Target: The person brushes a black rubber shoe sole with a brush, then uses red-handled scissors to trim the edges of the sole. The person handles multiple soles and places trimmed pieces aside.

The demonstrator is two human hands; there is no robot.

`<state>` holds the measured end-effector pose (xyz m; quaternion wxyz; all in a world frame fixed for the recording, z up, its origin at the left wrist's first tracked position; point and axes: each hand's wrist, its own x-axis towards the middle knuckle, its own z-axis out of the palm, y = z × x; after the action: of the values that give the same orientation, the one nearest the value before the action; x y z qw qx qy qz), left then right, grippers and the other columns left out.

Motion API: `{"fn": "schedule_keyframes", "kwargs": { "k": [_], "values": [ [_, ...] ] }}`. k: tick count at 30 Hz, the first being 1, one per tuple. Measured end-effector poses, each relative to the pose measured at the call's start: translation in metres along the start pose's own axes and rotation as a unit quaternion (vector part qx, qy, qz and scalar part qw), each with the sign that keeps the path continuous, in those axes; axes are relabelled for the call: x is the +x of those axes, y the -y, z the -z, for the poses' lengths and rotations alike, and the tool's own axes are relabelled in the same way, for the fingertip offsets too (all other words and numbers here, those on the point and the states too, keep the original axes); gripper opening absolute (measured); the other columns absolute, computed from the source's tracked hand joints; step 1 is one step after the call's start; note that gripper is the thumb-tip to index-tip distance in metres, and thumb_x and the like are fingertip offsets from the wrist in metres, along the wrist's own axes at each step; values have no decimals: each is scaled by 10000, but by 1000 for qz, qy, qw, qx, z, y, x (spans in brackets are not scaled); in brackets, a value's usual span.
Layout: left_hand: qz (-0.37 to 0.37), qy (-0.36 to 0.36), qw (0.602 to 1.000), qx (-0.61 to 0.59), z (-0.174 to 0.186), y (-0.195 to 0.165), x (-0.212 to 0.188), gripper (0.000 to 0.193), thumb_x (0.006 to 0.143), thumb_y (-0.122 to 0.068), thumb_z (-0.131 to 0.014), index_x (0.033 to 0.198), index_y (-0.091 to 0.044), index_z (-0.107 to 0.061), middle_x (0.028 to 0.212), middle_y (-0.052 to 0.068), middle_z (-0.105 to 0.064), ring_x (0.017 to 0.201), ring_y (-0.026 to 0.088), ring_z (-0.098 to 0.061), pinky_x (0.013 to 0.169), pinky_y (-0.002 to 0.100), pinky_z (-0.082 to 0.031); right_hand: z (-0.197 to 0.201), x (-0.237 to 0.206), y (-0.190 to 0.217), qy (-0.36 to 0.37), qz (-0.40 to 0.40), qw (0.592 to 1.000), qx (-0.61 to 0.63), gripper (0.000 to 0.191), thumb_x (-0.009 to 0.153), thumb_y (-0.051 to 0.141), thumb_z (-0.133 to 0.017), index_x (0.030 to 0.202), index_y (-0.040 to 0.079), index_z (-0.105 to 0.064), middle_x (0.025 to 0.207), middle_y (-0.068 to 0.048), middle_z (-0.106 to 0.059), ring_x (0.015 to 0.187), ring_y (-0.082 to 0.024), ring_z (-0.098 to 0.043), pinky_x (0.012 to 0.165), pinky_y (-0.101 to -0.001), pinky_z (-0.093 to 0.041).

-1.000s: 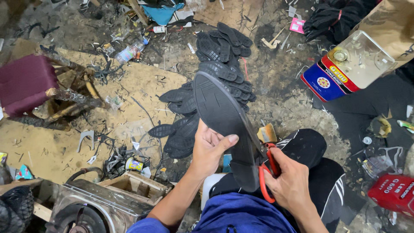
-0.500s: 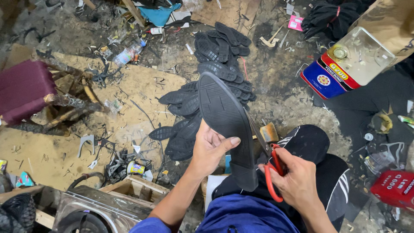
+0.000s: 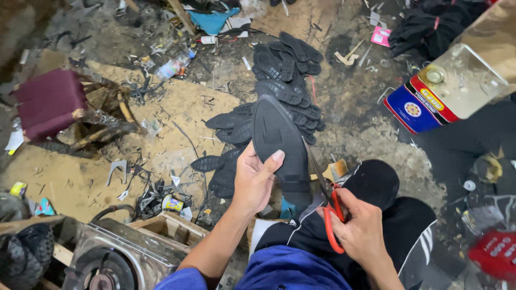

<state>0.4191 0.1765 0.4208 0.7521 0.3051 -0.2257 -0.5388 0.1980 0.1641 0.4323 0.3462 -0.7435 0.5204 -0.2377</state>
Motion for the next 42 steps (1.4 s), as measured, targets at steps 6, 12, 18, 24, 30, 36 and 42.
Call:
{"fn": "schedule_keyframes", "kwargs": {
  "k": [6, 12, 18, 24, 30, 36, 42],
  "values": [
    [-18, 2, 1000, 13, -33, 26, 19, 449, 966, 24, -678, 1396, 35, -548, 1299, 109, -673, 1171, 167, -653, 1041, 325, -522, 36, 22, -29, -1, 29, 1000, -6, 480, 679, 243, -867, 1072, 39, -683, 567, -96, -571, 460, -248, -539, 491, -349, -457],
    [3, -9, 999, 36, -86, 65, 43, 429, 960, -11, -689, 1372, 31, -575, 1245, 99, -690, 1104, 150, -662, 976, 308, -531, 86, 54, -65, -7, 44, 999, 12, 512, 670, 261, -876, 1102, 53, -696, 581, -106, -580, 469, -270, -563, 504, -378, -466],
    [33, -1, 998, 51, -107, 73, 49, 356, 972, 19, -690, 1309, 94, -601, 1208, 123, -707, 1083, 164, -674, 972, 312, -543, 122, 61, -81, 20, 82, 996, -9, 501, 645, 278, -888, 1044, 47, -691, 638, -100, -642, 531, -296, -625, 517, -382, -490],
    [48, 50, 993, 98, -72, 54, 36, 458, 915, 87, -684, 1358, 46, -573, 1195, 92, -697, 1074, 141, -670, 969, 302, -541, 81, 27, -70, 10, 35, 999, -33, 593, 630, 302, -883, 1130, 44, -696, 644, -127, -650, 559, -324, -642, 550, -402, -500],
    [66, 50, 994, 66, -33, 24, 23, 457, 919, 85, -678, 1363, 64, -568, 1209, 104, -707, 1087, 157, -681, 982, 312, -547, 24, 7, -45, -30, 57, 998, -20, 619, 644, 332, -871, 1126, 3, -665, 786, -143, -687, 642, -323, -664, 589, -395, -522],
    [66, 65, 994, 61, 0, 7, 3, 448, 959, 71, -699, 1383, 71, -554, 1240, 111, -696, 1114, 161, -672, 1001, 319, -544, 2, 4, -20, -47, 84, 994, -54, 611, 635, 344, -870, 1093, -1, -660, 769, -123, -669, 649, -312, -645, 593, -403, -503],
    [64, 50, 995, 65, 16, 2, -5, 542, 937, 49, -711, 1443, 48, -517, 1299, 91, -673, 1163, 147, -654, 1030, 309, -532, -5, 2, -10, -17, 66, 994, -86, 551, 621, 369, -887, 1020, 40, -697, 547, -69, -577, 504, -262, -587, 508, -388, -459]
  ]
}}
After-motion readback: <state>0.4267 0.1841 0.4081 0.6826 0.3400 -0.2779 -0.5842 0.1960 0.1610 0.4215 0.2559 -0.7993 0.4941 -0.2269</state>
